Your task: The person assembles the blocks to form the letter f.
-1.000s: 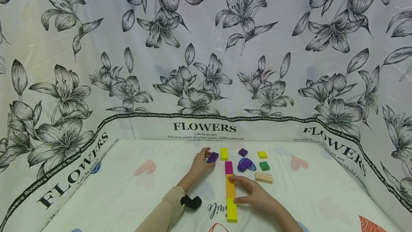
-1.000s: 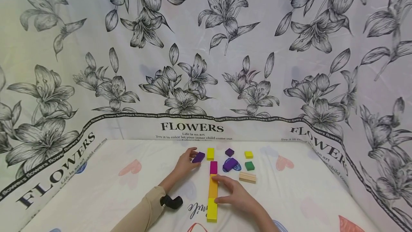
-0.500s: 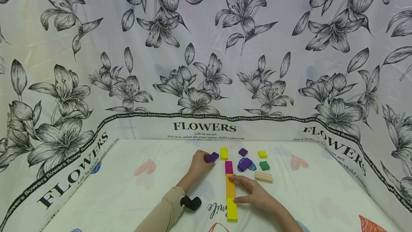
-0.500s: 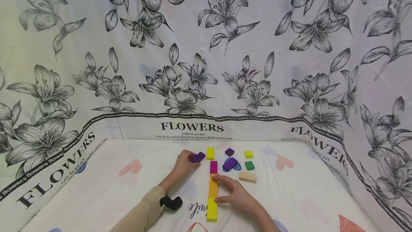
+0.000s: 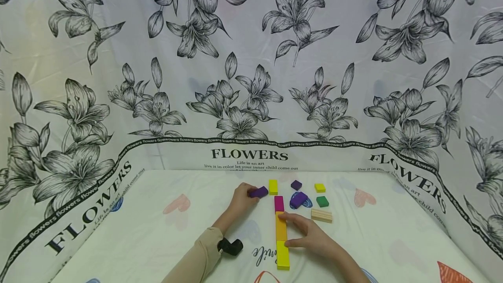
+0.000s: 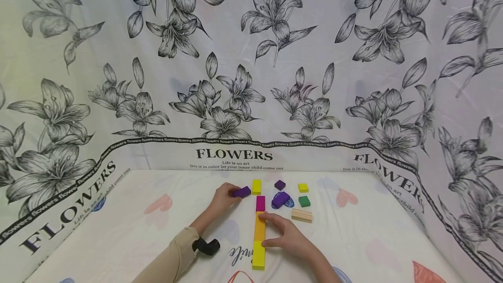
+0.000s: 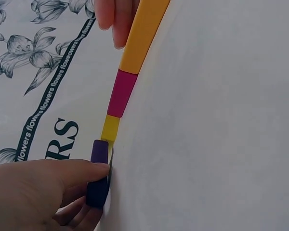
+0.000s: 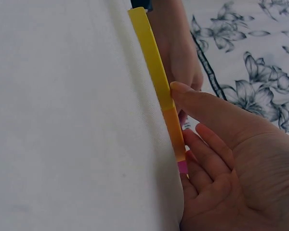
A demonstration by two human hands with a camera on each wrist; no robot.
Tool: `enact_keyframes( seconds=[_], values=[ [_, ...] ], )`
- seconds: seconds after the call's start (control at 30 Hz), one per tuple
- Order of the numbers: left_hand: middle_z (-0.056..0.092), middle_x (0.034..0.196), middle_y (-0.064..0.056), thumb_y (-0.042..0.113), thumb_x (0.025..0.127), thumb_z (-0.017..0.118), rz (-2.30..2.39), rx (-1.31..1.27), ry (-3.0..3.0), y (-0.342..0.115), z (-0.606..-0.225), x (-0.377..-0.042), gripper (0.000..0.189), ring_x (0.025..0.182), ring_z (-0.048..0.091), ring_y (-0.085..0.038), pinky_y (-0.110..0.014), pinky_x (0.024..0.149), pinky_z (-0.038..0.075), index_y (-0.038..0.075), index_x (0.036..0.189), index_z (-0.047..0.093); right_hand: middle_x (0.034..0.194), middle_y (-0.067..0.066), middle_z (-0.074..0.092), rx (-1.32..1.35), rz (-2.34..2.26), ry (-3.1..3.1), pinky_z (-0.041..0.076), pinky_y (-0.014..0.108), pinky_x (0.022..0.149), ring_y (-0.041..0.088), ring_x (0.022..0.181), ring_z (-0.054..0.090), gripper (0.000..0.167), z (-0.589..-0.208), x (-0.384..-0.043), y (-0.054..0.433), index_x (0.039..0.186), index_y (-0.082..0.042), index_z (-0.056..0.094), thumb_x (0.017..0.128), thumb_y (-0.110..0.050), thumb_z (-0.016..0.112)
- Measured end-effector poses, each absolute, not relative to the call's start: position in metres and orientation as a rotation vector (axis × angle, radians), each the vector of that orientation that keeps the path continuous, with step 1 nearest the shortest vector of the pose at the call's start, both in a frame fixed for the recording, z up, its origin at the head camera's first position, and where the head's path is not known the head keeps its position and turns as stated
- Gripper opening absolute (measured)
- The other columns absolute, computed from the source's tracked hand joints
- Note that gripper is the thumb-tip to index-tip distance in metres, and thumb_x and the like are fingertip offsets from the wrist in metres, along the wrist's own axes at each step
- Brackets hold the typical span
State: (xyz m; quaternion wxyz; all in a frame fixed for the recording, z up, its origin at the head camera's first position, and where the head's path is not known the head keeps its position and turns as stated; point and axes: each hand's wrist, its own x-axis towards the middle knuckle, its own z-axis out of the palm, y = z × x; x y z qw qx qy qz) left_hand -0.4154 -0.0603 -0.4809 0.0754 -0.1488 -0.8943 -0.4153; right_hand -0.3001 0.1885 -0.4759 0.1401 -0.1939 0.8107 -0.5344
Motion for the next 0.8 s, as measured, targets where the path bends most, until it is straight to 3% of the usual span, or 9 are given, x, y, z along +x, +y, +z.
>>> enact_keyframes(
  seconds=[0.33,0.8],
  values=[
    [0.061,0.108,-0.017,0.001,0.08,0.076,-1.281,-0.585,-2.636,-0.0642,-0.4749,-0.4089,0.031,0.099,0.062,-0.027,-0.039,0.089,0.057,-0.002,0.11,0.069,0.153,0.002,0.045,-0.577,-1.529,2.356,0.02,0.06,0.12,0.035,0.148,0.026,0.068,-0.4756,-0.3006,0.1871,0.143,-0.018,0.048,0.082,-0.028,0.077],
    [0.061,0.112,-0.016,0.002,0.082,0.075,-1.33,-0.78,-2.613,-0.0654,-0.4747,-0.4113,0.033,0.103,0.064,-0.027,-0.034,0.093,0.057,0.0,0.115,0.069,0.152,-0.001,0.045,-0.554,-1.527,2.358,0.02,0.059,0.12,0.034,0.149,0.026,0.07,-0.4744,-0.3,0.1873,0.143,-0.021,0.049,0.08,-0.03,0.079]
  ],
)
